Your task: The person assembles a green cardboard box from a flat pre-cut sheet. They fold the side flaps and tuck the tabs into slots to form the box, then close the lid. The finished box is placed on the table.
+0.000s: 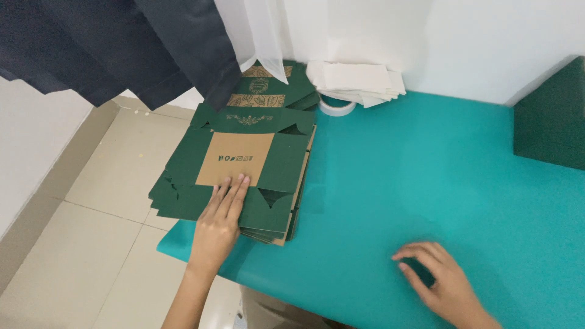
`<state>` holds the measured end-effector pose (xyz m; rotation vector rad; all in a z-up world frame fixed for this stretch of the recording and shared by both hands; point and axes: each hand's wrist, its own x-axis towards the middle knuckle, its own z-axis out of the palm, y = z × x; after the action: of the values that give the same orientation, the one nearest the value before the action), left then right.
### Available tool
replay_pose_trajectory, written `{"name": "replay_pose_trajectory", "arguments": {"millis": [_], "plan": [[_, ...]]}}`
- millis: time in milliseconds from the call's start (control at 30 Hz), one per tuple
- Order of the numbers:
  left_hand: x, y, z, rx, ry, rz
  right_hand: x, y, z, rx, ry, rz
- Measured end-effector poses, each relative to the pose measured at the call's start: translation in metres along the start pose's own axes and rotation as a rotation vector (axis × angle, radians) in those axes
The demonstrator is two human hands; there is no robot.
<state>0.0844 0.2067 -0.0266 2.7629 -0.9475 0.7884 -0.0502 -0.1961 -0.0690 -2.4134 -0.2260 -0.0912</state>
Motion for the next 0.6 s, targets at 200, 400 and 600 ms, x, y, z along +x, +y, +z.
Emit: {"name": "replay_pose_trajectory", "arguments": {"millis": [200, 400, 600], "plan": [[0.010, -0.001, 0.003, -0.092, 0.024, -0.042, 0.103, -0.085, 0.016, -0.219, -0.147, -0.598], [0.013, 0.004, 0.002, -0.108, 0.031, -0.052, 0.214, -0.067, 0.098, -0.417, -0.003, -0.768], [0.016, 0.004, 0.001, -0.058, 0.049, -0.042, 0.271, -0.065, 0.112, -0.164, 0.271, -0.986]]}}
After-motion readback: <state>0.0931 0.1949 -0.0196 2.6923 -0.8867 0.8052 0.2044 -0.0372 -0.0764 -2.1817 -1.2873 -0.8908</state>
